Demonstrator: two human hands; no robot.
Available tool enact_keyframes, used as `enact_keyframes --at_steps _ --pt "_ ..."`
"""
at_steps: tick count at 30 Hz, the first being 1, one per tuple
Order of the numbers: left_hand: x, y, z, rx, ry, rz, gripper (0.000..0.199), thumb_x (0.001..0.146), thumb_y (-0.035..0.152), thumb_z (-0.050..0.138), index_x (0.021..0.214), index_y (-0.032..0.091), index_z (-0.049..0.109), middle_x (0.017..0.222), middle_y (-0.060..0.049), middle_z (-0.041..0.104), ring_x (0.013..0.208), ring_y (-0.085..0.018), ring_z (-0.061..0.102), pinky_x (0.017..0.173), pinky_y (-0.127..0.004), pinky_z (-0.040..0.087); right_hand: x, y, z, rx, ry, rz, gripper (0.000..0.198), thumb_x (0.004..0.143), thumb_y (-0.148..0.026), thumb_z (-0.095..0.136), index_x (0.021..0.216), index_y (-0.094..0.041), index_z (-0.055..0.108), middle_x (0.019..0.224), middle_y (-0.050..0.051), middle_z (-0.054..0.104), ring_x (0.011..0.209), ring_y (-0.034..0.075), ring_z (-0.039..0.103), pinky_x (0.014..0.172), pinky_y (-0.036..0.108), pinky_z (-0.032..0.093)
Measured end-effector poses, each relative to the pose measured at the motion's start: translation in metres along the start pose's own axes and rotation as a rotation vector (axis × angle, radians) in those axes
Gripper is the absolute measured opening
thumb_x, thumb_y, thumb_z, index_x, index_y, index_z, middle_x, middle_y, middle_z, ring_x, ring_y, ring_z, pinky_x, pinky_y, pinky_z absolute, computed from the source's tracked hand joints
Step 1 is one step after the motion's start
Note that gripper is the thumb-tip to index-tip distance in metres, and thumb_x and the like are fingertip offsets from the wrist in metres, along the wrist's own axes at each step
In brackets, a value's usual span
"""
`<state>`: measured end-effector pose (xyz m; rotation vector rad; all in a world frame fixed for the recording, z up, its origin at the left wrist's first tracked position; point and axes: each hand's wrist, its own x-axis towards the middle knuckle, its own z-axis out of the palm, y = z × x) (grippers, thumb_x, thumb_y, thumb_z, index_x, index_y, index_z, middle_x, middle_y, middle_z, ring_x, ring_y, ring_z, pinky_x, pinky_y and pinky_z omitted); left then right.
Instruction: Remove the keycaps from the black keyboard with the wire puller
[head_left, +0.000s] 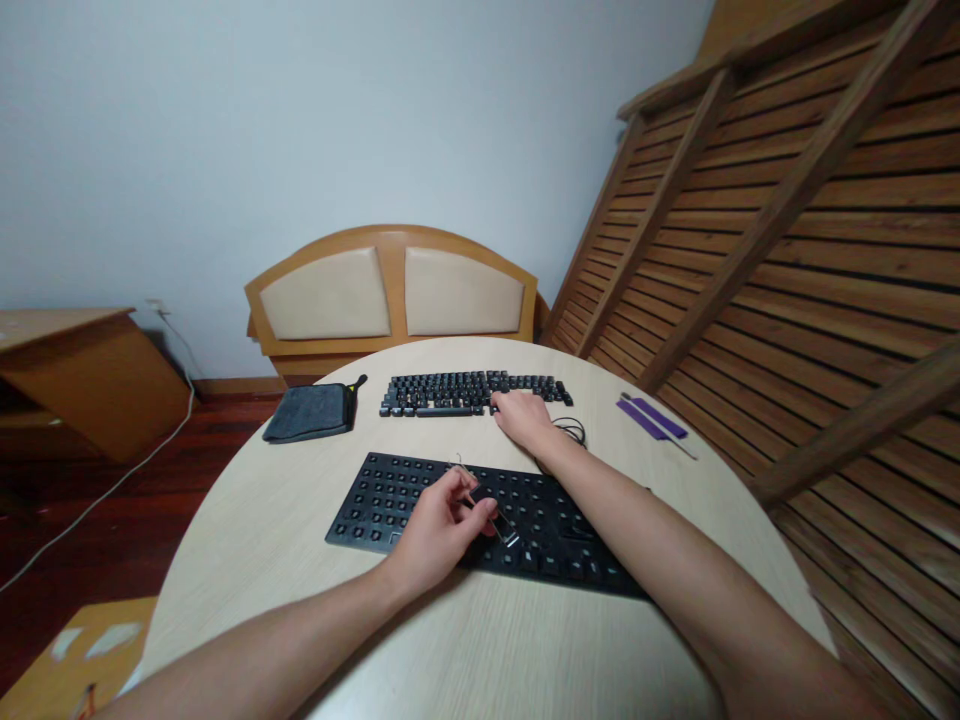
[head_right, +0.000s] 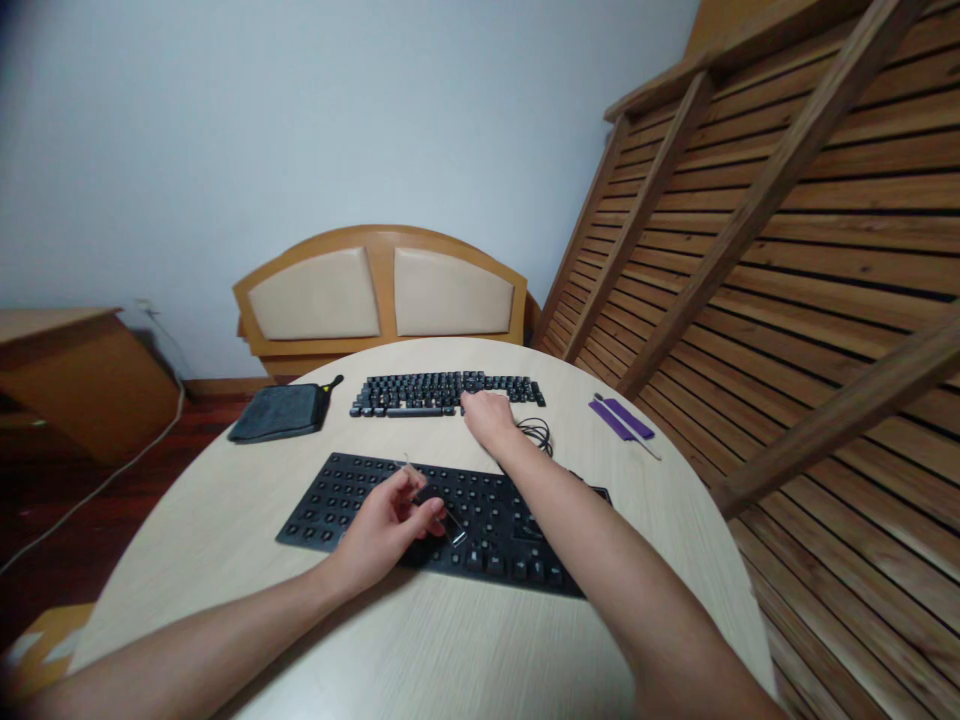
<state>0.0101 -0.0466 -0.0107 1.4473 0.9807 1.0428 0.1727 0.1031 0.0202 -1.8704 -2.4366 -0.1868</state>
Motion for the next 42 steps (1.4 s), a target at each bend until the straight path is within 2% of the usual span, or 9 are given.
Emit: enact_keyframes --at_steps 12,18,21,24,28,30,33,38,42 --pt "0.001 -0.003 0.000 0.006 -0.001 0.006 0.023 0.087 0.033 0.062 0.088 0.019 0.044 0.076 0.002 0.062 0.063 -0.014 0.067 0.052 -0.021 0.042 0.000 -0.005 0.007 0.028 0.029 0.005 0.031 0.093 -0.020 0.046 0.120 -0.021 0.062 0.111 0.014 0.071 0.104 0.027 0.066 0.088 0.036 0.047" --pt "0.000 -0.006 -0.002 -0.004 0.001 0.005 0.024 0.088 0.035 0.063 0.089 0.019 0.045 0.077 0.002 0.061 0.065 -0.014 0.068 0.052 -0.021 0.042 -0.009 -0.002 -0.006 0.078 0.036 -0.041 0.033 0.090 -0.018 0.050 0.121 -0.018 0.062 0.108 0.016 0.071 0.102 0.029 0.066 0.086 0.037 0.047" --pt "0.000 -0.005 -0.002 0.000 0.002 -0.004 0.023 0.087 0.035 0.062 0.089 0.018 0.047 0.078 0.002 0.060 0.065 -0.014 0.068 0.053 -0.021 0.042 -0.028 0.006 -0.021 0.132 0.023 -0.156 0.030 0.090 -0.024 0.053 0.118 -0.020 0.063 0.110 0.011 0.071 0.104 0.027 0.065 0.087 0.036 0.047" --pt "0.000 -0.003 -0.002 0.008 -0.009 -0.010 0.022 0.088 0.035 0.062 0.089 0.017 0.049 0.078 0.001 0.062 0.066 -0.015 0.067 0.055 -0.022 0.044 -0.060 0.019 -0.035 0.195 -0.023 -0.315 0.028 0.088 -0.039 0.061 0.111 -0.025 0.067 0.112 0.004 0.070 0.105 0.022 0.063 0.092 0.032 0.045" --pt "0.003 0.001 -0.001 0.036 -0.027 -0.009 0.022 0.088 0.036 0.061 0.090 0.017 0.051 0.077 -0.001 0.065 0.066 -0.015 0.066 0.056 -0.024 0.044 -0.107 0.043 -0.043 0.376 -0.151 -0.560 0.064 0.075 -0.059 0.070 0.126 -0.021 0.061 0.130 0.011 0.060 0.124 0.029 0.050 0.109 0.043 0.033" --pt "0.004 0.003 -0.002 0.048 -0.024 -0.008 0.022 0.088 0.036 0.061 0.089 0.017 0.051 0.077 -0.002 0.065 0.064 -0.015 0.066 0.055 -0.024 0.044 -0.125 0.051 -0.040 0.414 -0.253 -0.561 0.086 0.065 -0.063 0.075 0.138 -0.022 0.051 0.146 0.012 0.046 0.137 0.035 0.036 0.115 0.052 0.021" --pt "0.003 0.004 -0.003 0.092 -0.013 0.016 0.021 0.089 0.036 0.060 0.090 0.017 0.051 0.073 0.000 0.064 0.063 -0.015 0.064 0.056 -0.025 0.045 -0.142 0.054 -0.030 0.462 -0.346 -0.520 0.101 0.059 -0.064 0.078 0.146 -0.025 0.041 0.157 0.011 0.029 0.145 0.038 0.019 0.117 0.056 0.011" --pt "-0.004 0.003 -0.002 0.276 -0.008 0.110 0.018 0.089 0.033 0.059 0.084 0.018 0.051 0.068 0.000 0.064 0.062 -0.015 0.060 0.058 -0.026 0.044 -0.152 0.045 -0.015 0.557 -0.294 -0.470 0.100 0.065 -0.062 0.076 0.148 -0.024 0.037 0.160 0.012 0.021 0.147 0.034 0.015 0.118 0.052 0.013" --pt "-0.009 0.006 0.001 0.437 -0.001 0.165 0.018 0.087 0.029 0.059 0.078 0.019 0.048 0.062 0.002 0.061 0.054 -0.013 0.053 0.051 -0.023 0.038 -0.158 0.037 -0.012 0.566 -0.236 -0.461 0.092 0.066 -0.062 0.075 0.144 -0.025 0.045 0.159 0.012 0.023 0.147 0.033 0.017 0.118 0.053 0.011"
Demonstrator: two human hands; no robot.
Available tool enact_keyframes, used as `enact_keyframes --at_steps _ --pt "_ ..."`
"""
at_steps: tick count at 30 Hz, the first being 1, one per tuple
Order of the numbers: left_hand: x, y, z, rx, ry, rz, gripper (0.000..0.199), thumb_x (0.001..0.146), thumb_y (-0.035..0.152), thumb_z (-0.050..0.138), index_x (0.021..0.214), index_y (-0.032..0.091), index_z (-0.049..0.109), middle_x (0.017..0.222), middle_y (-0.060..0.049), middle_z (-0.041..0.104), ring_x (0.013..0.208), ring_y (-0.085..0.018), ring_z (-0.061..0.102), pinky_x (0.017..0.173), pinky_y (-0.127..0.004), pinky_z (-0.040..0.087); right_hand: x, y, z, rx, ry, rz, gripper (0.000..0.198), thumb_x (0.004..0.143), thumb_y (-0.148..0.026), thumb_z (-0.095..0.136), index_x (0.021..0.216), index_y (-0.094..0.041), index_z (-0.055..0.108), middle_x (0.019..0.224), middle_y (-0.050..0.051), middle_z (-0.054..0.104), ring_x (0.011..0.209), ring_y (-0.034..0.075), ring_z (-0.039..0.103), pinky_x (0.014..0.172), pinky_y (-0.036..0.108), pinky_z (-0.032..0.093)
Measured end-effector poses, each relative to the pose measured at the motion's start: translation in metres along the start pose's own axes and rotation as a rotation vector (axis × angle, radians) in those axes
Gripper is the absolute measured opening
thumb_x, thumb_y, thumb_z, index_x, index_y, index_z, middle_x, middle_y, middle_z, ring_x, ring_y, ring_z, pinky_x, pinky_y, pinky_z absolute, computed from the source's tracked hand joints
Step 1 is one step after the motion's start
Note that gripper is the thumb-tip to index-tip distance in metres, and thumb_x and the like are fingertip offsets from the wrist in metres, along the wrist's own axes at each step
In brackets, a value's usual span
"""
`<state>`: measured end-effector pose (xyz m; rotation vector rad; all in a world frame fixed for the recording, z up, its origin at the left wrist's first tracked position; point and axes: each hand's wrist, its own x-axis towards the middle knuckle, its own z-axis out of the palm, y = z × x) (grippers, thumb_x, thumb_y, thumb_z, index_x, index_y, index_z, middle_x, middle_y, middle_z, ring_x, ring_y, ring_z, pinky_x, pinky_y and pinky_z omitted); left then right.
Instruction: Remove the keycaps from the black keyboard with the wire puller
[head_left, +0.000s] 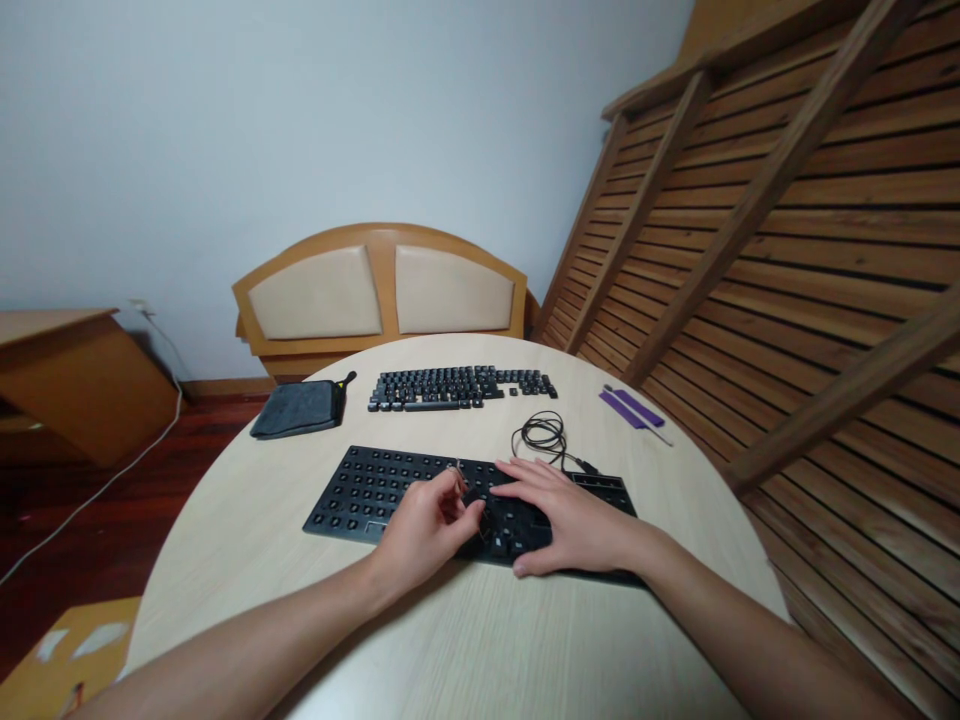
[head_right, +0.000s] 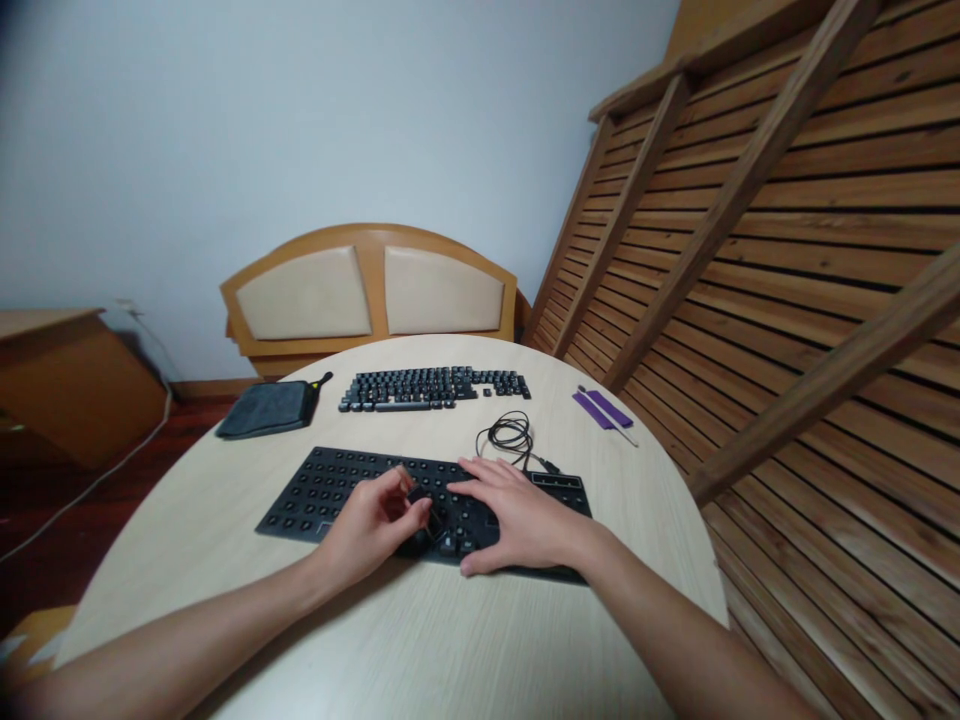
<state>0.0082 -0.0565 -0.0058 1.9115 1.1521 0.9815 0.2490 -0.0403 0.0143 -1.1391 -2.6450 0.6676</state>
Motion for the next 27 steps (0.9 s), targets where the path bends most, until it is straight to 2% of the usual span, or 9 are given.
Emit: enact_keyframes --at_steps 3,6,8,10,13,16,19,23,27 --pt "-0.002 0.004 0.000 0.029 0.007 0.019 0.019 0.086 0.027 0.059 0.073 0.019 0.047 0.059 0.003 0.058 0.051 -0.011 0.051 0.049 -0.022 0.035 -0.001 -0.010 0.004 0.004 0.042 -0.017 0.079 0.067 -0.062 0.075 0.134 -0.024 0.055 0.155 0.011 0.033 0.145 0.034 0.024 0.118 0.055 0.012" --pt "-0.004 0.007 -0.001 0.051 0.020 0.027 0.020 0.086 0.026 0.059 0.072 0.019 0.047 0.058 0.003 0.057 0.051 -0.011 0.051 0.049 -0.021 0.035 -0.003 -0.020 0.008 -0.002 0.114 -0.046 0.056 0.072 -0.053 0.076 0.118 -0.024 0.064 0.150 0.009 0.044 0.142 0.032 0.030 0.117 0.056 0.016" --pt "-0.006 0.010 -0.001 0.088 0.022 0.037 0.013 0.086 0.026 0.060 0.078 0.018 0.053 0.059 0.003 0.058 0.050 -0.011 0.052 0.048 -0.022 0.035 -0.002 -0.025 0.011 0.002 0.167 -0.075 0.039 0.076 -0.046 0.075 0.106 -0.024 0.067 0.143 0.008 0.052 0.139 0.030 0.037 0.116 0.054 0.022" --pt "-0.008 0.013 -0.002 0.112 0.007 0.056 0.011 0.086 0.026 0.060 0.092 0.017 0.060 0.061 0.003 0.060 0.050 -0.012 0.053 0.048 -0.022 0.037 -0.002 -0.028 0.014 0.017 0.208 -0.110 0.027 0.077 -0.040 0.075 0.097 -0.023 0.068 0.134 0.007 0.060 0.133 0.028 0.044 0.113 0.050 0.029" --pt "-0.011 0.018 -0.003 0.133 -0.059 0.100 0.021 0.088 0.024 0.058 0.105 0.018 0.066 0.067 0.000 0.066 0.055 -0.013 0.058 0.051 -0.023 0.042 0.001 -0.031 0.018 0.037 0.246 -0.154 0.019 0.077 -0.034 0.075 0.091 -0.022 0.068 0.118 0.006 0.068 0.123 0.025 0.052 0.106 0.044 0.039" --pt "-0.010 0.018 -0.003 0.130 -0.092 0.111 0.017 0.088 0.023 0.056 0.095 0.017 0.070 0.071 -0.003 0.068 0.057 -0.014 0.058 0.053 -0.024 0.043 0.002 -0.033 0.021 0.051 0.270 -0.176 0.015 0.078 -0.029 0.074 0.089 -0.021 0.068 0.106 0.005 0.070 0.113 0.022 0.056 0.100 0.038 0.044" --pt "-0.007 0.013 -0.001 -0.010 -0.081 0.034 0.016 0.089 0.026 0.056 0.092 0.015 0.067 0.068 -0.002 0.065 0.057 -0.013 0.058 0.052 -0.023 0.043 0.003 -0.035 0.024 0.074 0.292 -0.174 0.014 0.078 -0.028 0.075 0.087 -0.021 0.068 0.102 0.005 0.070 0.108 0.022 0.058 0.095 0.036 0.047" --pt "-0.003 0.004 0.001 -0.339 -0.086 -0.116 0.021 0.089 0.035 0.058 0.095 0.015 0.060 0.068 0.000 0.061 0.058 -0.013 0.060 0.055 -0.024 0.048 0.004 -0.034 0.031 0.091 0.337 -0.173 0.012 0.077 -0.024 0.075 0.084 -0.019 0.067 0.098 0.006 0.071 0.101 0.022 0.061 0.090 0.035 0.050" --pt "-0.002 0.001 0.001 -0.473 -0.103 -0.173 0.027 0.086 0.041 0.062 0.094 0.015 0.058 0.070 0.001 0.060 0.057 -0.012 0.060 0.056 -0.024 0.049 0.005 -0.031 0.039 0.081 0.372 -0.163 0.009 0.075 -0.020 0.073 0.080 -0.019 0.065 0.091 0.006 0.072 0.090 0.021 0.066 0.083 0.034 0.053"
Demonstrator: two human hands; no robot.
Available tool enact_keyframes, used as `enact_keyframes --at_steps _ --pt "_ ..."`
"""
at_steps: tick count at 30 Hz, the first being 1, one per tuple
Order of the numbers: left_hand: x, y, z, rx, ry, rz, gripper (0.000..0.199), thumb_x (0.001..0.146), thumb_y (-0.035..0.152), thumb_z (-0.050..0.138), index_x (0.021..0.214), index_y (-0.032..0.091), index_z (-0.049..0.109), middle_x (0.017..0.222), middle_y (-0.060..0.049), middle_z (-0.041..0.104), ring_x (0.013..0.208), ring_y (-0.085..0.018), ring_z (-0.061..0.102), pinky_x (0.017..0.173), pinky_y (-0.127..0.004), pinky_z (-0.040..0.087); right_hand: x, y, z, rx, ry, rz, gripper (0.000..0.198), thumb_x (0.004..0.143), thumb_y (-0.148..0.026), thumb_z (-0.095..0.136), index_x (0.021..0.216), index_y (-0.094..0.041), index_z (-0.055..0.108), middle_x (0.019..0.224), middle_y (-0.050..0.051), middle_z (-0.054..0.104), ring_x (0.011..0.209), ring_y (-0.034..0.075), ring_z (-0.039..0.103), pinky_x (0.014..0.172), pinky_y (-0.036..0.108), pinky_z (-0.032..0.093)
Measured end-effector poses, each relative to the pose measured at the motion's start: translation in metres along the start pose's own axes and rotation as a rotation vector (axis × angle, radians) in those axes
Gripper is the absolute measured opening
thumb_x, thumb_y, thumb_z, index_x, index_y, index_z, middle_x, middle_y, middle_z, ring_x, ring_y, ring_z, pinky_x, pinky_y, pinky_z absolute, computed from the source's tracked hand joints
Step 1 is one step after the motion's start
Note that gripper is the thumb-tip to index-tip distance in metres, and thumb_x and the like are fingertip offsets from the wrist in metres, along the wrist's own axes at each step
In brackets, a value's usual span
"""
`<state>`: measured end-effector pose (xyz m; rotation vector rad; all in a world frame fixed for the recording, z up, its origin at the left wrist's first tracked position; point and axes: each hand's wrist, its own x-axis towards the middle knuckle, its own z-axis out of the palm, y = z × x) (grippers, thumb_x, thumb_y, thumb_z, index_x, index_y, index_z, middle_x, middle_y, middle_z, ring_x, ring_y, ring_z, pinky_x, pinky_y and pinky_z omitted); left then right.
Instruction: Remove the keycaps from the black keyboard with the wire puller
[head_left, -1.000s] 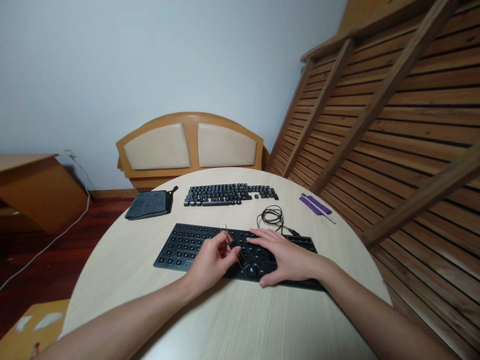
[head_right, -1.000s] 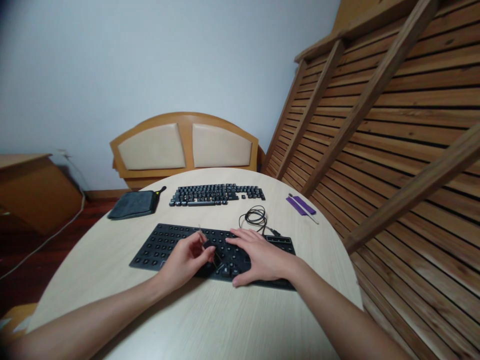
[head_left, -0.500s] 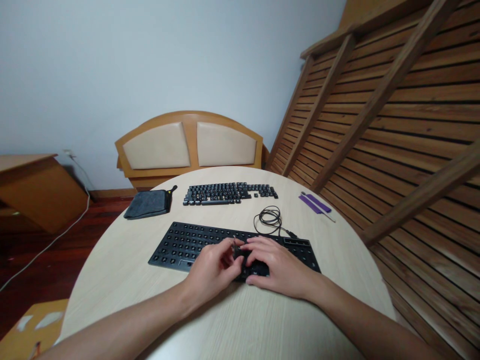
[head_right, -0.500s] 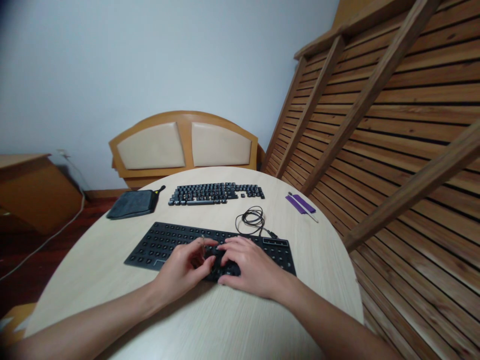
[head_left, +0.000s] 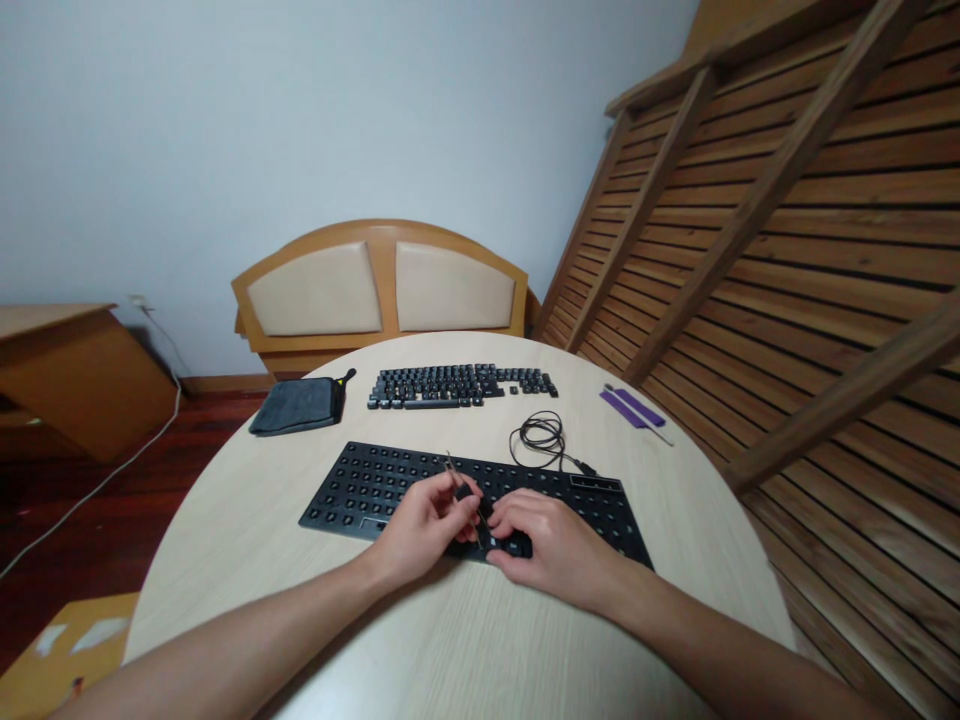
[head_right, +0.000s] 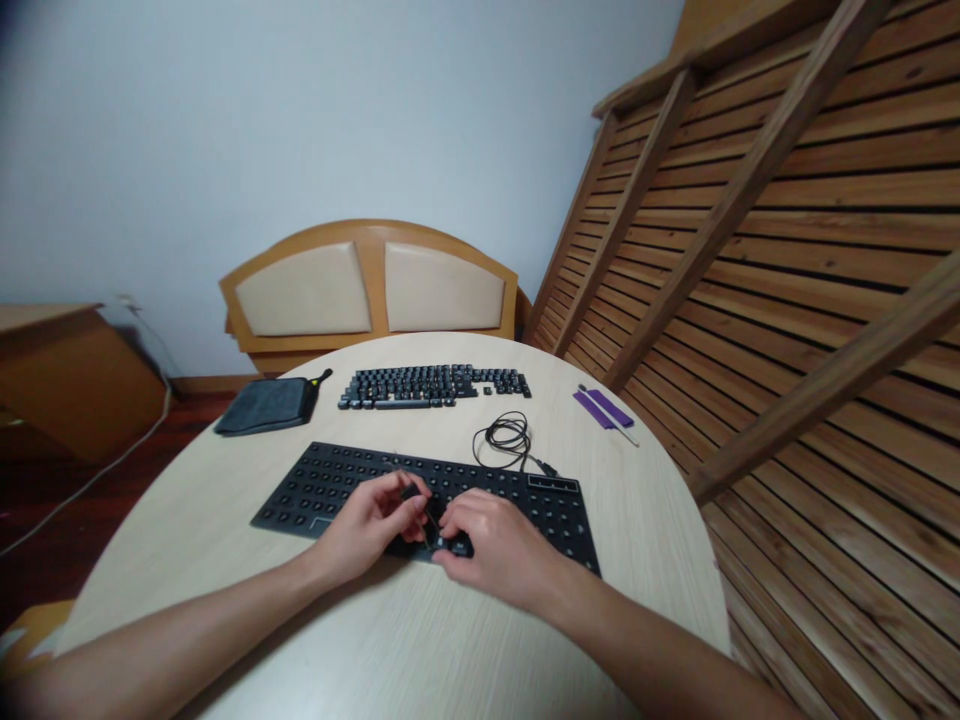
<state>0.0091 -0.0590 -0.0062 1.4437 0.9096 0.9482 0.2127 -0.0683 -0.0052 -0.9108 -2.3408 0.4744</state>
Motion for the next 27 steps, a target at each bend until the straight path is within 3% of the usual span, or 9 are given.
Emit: enact_keyframes --at_steps 7,13,18,24,27 --pt "-0.001 0.000 0.000 -0.034 0.003 0.003 0.030 0.086 0.045 0.063 0.092 0.015 0.059 0.070 0.001 0.061 0.058 -0.011 0.060 0.056 -0.023 0.048 -0.001 0.002 0.002 -0.003 0.030 0.007 0.010 0.073 -0.020 0.073 0.079 -0.019 0.065 0.095 0.007 0.074 0.092 0.021 0.070 0.084 0.035 0.054" --pt "0.004 0.001 -0.001 -0.141 0.066 -0.045 0.038 0.082 0.051 0.067 0.091 0.016 0.055 0.069 0.002 0.061 0.055 -0.011 0.061 0.054 -0.022 0.049 0.000 -0.003 -0.003 0.120 0.046 0.186 0.013 0.071 -0.022 0.074 0.077 -0.020 0.064 0.084 0.004 0.074 0.090 0.022 0.071 0.079 0.033 0.055" --pt "0.006 0.001 0.000 -0.169 0.144 -0.011 0.038 0.081 0.049 0.068 0.096 0.016 0.057 0.075 0.000 0.064 0.062 -0.013 0.065 0.061 -0.025 0.052 0.005 -0.002 -0.015 0.100 0.056 0.164 0.012 0.074 -0.022 0.072 0.082 -0.020 0.064 0.086 0.002 0.072 0.081 0.018 0.068 0.076 0.030 0.053" --pt "0.008 0.005 0.000 0.010 0.168 0.079 0.031 0.086 0.043 0.062 0.098 0.015 0.064 0.078 -0.004 0.069 0.072 -0.018 0.065 0.070 -0.030 0.051 0.034 0.023 -0.047 -0.081 0.153 0.190 0.011 0.084 -0.030 0.066 0.090 -0.021 0.067 0.089 0.002 0.070 0.083 0.017 0.065 0.080 0.030 0.050" --pt "0.010 0.002 -0.002 0.123 0.164 0.108 0.025 0.088 0.039 0.060 0.092 0.015 0.066 0.078 -0.005 0.070 0.073 -0.019 0.064 0.070 -0.030 0.049 0.060 0.044 -0.061 -0.198 0.134 0.197 0.015 0.087 -0.032 0.063 0.094 -0.020 0.069 0.091 0.003 0.071 0.082 0.017 0.065 0.079 0.029 0.049"
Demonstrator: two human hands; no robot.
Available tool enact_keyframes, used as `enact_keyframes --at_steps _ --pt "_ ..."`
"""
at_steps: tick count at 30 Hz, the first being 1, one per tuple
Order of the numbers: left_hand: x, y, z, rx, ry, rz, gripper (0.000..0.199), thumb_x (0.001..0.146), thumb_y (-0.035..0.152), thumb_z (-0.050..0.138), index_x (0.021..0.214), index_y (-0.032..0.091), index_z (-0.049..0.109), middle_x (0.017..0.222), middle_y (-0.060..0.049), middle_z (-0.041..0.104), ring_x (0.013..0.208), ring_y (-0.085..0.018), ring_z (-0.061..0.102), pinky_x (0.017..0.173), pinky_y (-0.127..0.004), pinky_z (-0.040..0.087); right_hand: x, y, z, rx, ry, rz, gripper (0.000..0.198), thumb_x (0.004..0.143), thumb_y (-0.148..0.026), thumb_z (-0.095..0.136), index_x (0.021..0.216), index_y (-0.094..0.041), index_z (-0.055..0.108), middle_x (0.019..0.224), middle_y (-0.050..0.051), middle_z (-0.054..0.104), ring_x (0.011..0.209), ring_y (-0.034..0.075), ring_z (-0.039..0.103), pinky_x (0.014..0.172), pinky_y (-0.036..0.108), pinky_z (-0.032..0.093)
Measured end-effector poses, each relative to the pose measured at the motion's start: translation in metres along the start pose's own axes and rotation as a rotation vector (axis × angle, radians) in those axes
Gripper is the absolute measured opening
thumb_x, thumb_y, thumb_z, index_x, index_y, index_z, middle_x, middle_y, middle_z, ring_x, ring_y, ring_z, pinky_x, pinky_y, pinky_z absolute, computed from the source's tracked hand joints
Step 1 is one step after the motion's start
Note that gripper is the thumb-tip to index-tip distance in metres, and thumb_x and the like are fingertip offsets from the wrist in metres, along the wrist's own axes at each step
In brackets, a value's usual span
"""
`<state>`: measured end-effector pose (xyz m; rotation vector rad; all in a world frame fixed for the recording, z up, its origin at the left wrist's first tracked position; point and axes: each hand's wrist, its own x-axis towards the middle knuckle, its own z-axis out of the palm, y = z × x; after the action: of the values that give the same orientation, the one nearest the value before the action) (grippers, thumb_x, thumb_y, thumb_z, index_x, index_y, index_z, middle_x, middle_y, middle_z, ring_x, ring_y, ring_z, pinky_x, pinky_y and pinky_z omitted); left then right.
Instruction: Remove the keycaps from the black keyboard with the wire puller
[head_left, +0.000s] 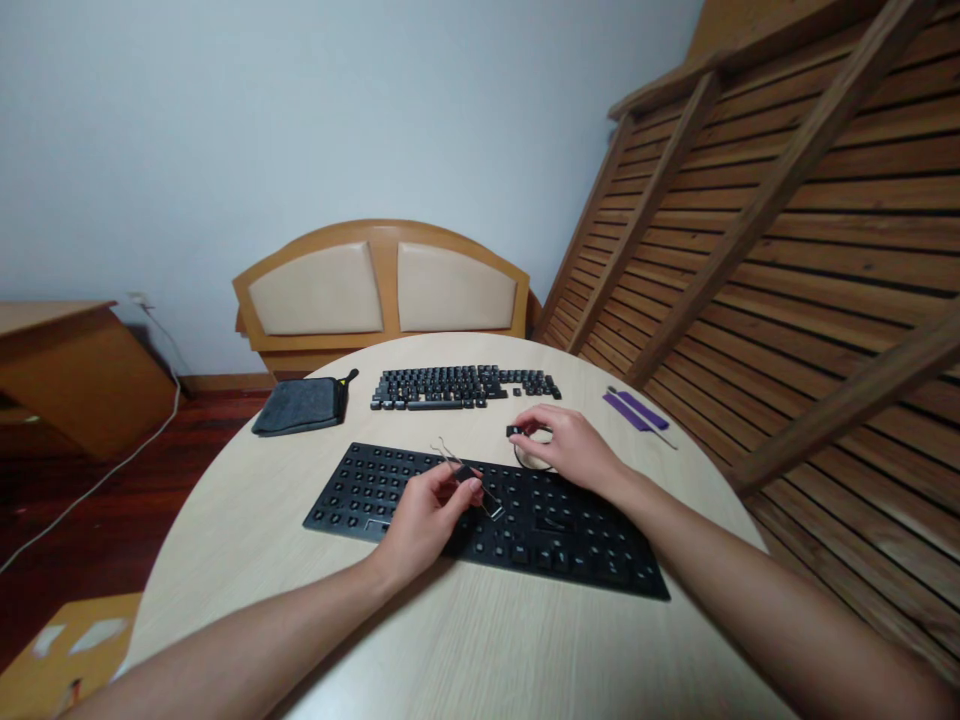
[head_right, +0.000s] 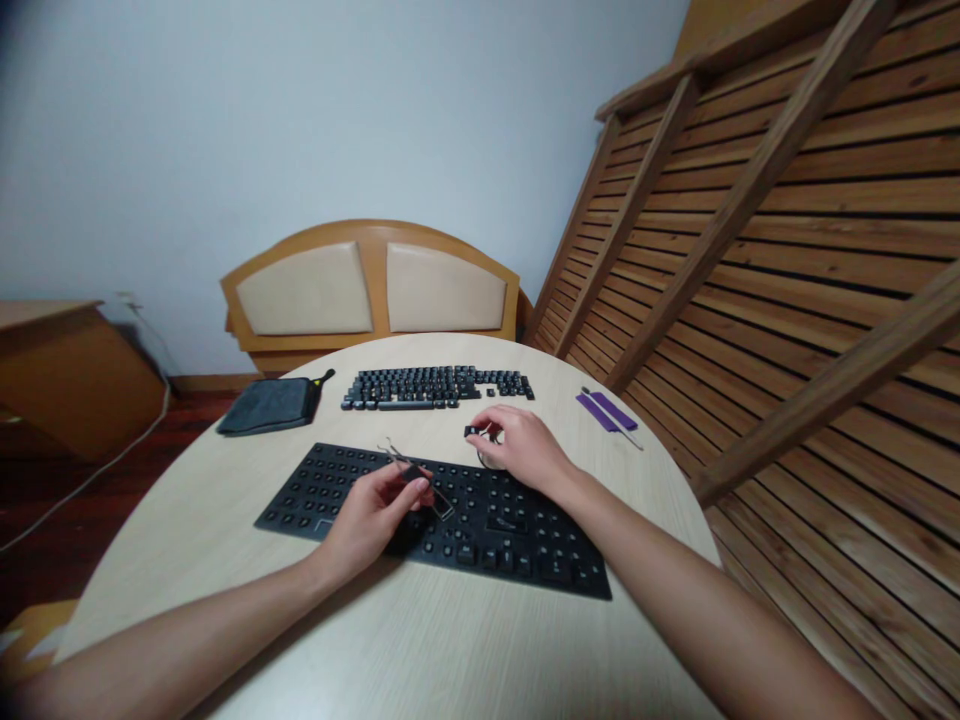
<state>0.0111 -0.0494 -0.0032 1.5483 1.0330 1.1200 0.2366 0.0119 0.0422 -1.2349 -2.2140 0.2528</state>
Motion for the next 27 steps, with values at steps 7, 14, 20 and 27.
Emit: enact_keyframes --at_steps 7,14,20,27 --pt "0.002 -0.006 0.000 0.063 -0.015 -0.023 0.025 0.090 0.037 0.058 0.083 0.015 0.064 0.076 -0.006 0.070 0.072 -0.019 0.063 0.068 -0.030 0.047 0.061 0.035 0.013 -0.331 -0.119 0.080 0.019 0.088 -0.032 0.062 0.100 -0.021 0.071 0.095 0.004 0.072 0.087 0.018 0.065 0.076 0.026 0.045" --pt "0.002 -0.005 0.000 0.060 -0.028 -0.039 0.026 0.091 0.038 0.058 0.082 0.015 0.063 0.075 -0.006 0.069 0.071 -0.019 0.062 0.068 -0.030 0.047 0.086 0.051 0.035 -0.445 -0.194 0.165 0.022 0.086 -0.029 0.061 0.105 -0.022 0.070 0.096 0.006 0.073 0.091 0.022 0.066 0.077 0.027 0.045" --pt "0.002 -0.005 0.001 0.038 -0.040 -0.043 0.026 0.090 0.040 0.058 0.081 0.015 0.062 0.075 -0.006 0.068 0.073 -0.019 0.062 0.069 -0.030 0.046 0.092 0.048 0.046 -0.509 -0.242 0.174 0.023 0.087 -0.029 0.058 0.107 -0.023 0.069 0.103 0.008 0.072 0.096 0.023 0.066 0.081 0.029 0.046" --pt "0.002 -0.002 0.001 0.033 -0.049 -0.051 0.027 0.089 0.039 0.057 0.081 0.014 0.062 0.075 -0.006 0.068 0.072 -0.019 0.061 0.068 -0.030 0.045 0.093 0.039 0.053 -0.565 -0.251 0.193 0.024 0.090 -0.027 0.054 0.110 -0.021 0.067 0.106 0.013 0.072 0.099 0.028 0.067 0.083 0.035 0.048"
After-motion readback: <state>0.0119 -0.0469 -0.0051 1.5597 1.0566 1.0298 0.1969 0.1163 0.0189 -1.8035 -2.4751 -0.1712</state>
